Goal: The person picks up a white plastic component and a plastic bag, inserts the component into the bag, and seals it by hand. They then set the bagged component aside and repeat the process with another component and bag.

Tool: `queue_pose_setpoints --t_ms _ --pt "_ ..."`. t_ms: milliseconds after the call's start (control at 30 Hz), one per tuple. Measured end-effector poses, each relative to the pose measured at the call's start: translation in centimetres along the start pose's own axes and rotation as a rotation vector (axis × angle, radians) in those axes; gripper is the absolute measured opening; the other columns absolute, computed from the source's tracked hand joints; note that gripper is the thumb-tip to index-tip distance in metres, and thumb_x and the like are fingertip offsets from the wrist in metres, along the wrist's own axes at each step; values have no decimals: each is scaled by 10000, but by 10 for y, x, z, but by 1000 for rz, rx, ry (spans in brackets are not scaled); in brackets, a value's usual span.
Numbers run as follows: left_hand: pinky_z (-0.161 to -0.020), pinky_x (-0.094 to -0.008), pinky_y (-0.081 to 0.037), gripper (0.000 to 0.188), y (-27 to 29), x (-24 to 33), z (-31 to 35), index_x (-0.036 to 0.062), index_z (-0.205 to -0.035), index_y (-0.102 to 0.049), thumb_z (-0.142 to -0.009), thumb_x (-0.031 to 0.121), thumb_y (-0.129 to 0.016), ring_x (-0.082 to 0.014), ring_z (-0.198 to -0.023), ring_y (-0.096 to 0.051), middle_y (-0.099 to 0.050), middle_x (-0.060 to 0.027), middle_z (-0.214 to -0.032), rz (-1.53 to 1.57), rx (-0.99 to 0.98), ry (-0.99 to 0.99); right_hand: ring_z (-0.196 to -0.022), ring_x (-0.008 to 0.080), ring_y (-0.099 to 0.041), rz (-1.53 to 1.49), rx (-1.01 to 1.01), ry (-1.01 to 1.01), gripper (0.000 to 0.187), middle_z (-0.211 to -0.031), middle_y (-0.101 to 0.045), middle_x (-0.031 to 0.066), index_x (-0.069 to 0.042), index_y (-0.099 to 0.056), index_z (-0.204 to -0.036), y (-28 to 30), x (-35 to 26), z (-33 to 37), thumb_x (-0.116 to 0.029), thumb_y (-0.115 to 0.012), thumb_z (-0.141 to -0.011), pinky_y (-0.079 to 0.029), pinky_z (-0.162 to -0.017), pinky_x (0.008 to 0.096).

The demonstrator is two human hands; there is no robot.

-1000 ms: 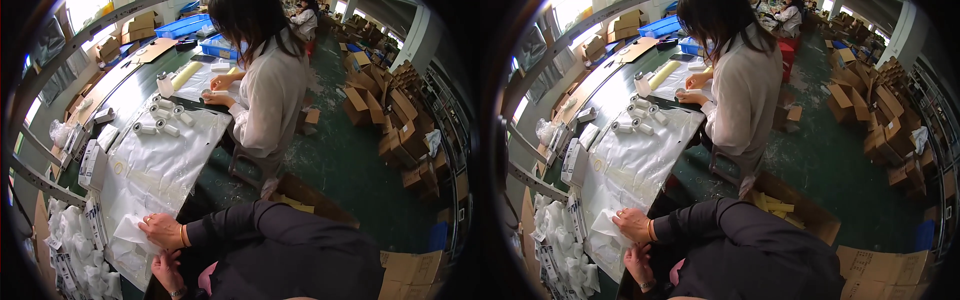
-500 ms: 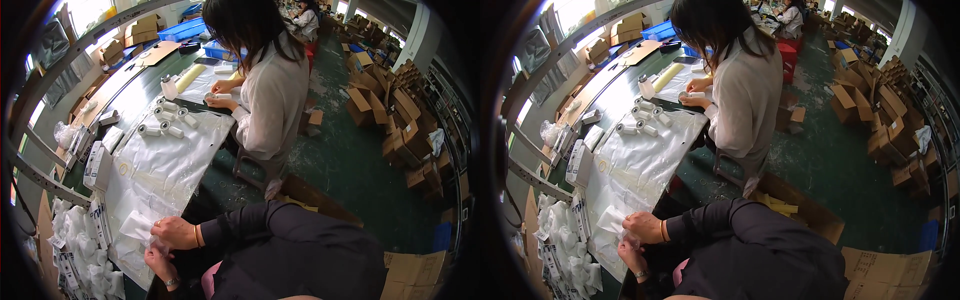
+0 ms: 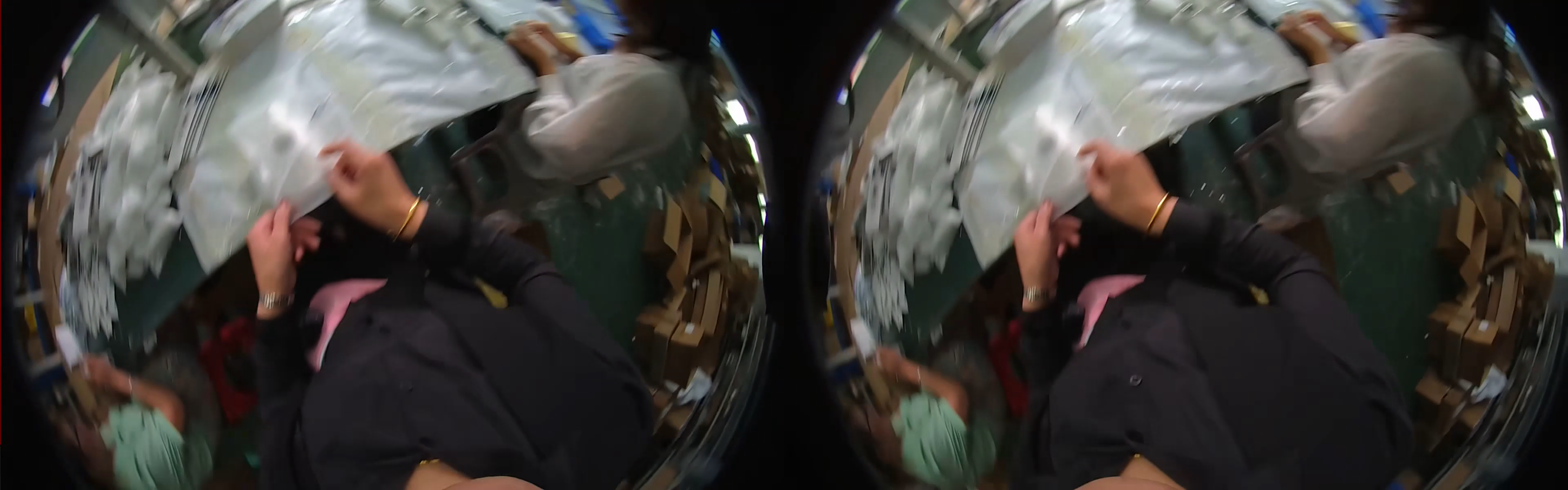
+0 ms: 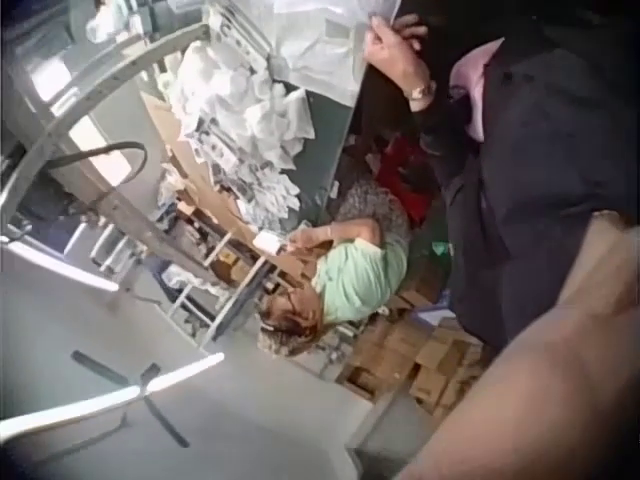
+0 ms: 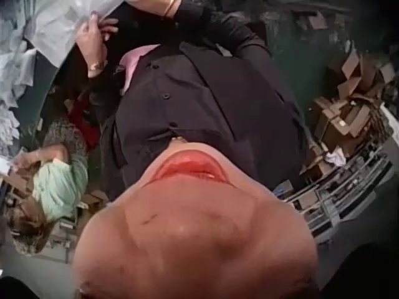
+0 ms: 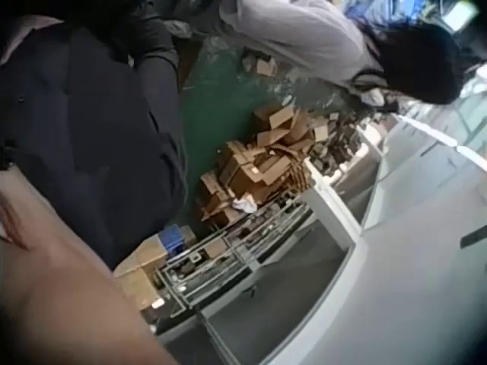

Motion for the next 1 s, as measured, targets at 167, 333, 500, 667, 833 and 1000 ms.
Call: queue_pose_setpoints --t_ms 167,333,500,667,833,1000 --pt "-442 -224 -399 306 14 -11 20 -12 -988 -684 -1089 264 -602 -135 -555 -673 -771 -156 -819 -92 94 36 -685 62 -647 -258 -183 -155 259 -798 -707 14 -15 -703 -1221 -19 11 15 -54 -742 -968 -504 -615 225" --pt "-455 -208 -403 315 19 -11 31 -45 -1044 -716 -1090 242 -594 -122 -577 -686 -782 -156 -835 55 -2 54 -701 51 -650 -258 -190 -190 268 -857 -728 14 6 -694 -1242 -15 10 25 -73 -749 -992 -507 -638 197" --pt "-467 -202 -413 343 21 -15 35 -67 -1096 -739 -1076 256 -627 -101 -604 -701 -792 -144 -840 160 -133 119 -735 50 -664 -366 -207 -170 259 -875 -740 15 16 -696 -1241 -18 9 26 -69 -743 -1001 -515 -664 191" --pt "-472 -189 -404 392 31 -17 38 -46 -1086 -759 -1050 337 -685 -78 -607 -695 -790 -125 -825 -63 -95 66 -769 49 -673 -296 -188 -139 257 -882 -743 16 12 -703 -1243 -6 15 27 -57 -745 -999 -519 -678 191" --pt "-480 -178 -381 383 34 -9 46 -9 -1010 -774 -1020 372 -736 -48 -566 -639 -752 -73 -741 -83 -85 102 -768 35 -673 -171 -160 13 280 -883 -755 8 11 -704 -1256 7 6 30 -51 -758 -989 -505 -654 191" --pt "-493 -172 -363 337 37 -19 30 14 -925 -761 -1011 341 -758 -16 -516 -520 -673 -13 -652 46 64 104 -765 170 -665 74 -271 276 178 -893 -701 47 -14 -712 -1101 -6 -60 24 -61 -778 -943 -517 -681 295"
Point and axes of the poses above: each hand's wrist, its own z-axis away from the middle knuckle, its own y-axis out of the back of the hand, x = y × z, the point moved 7 cm from there along -z, towards the middle knuckle
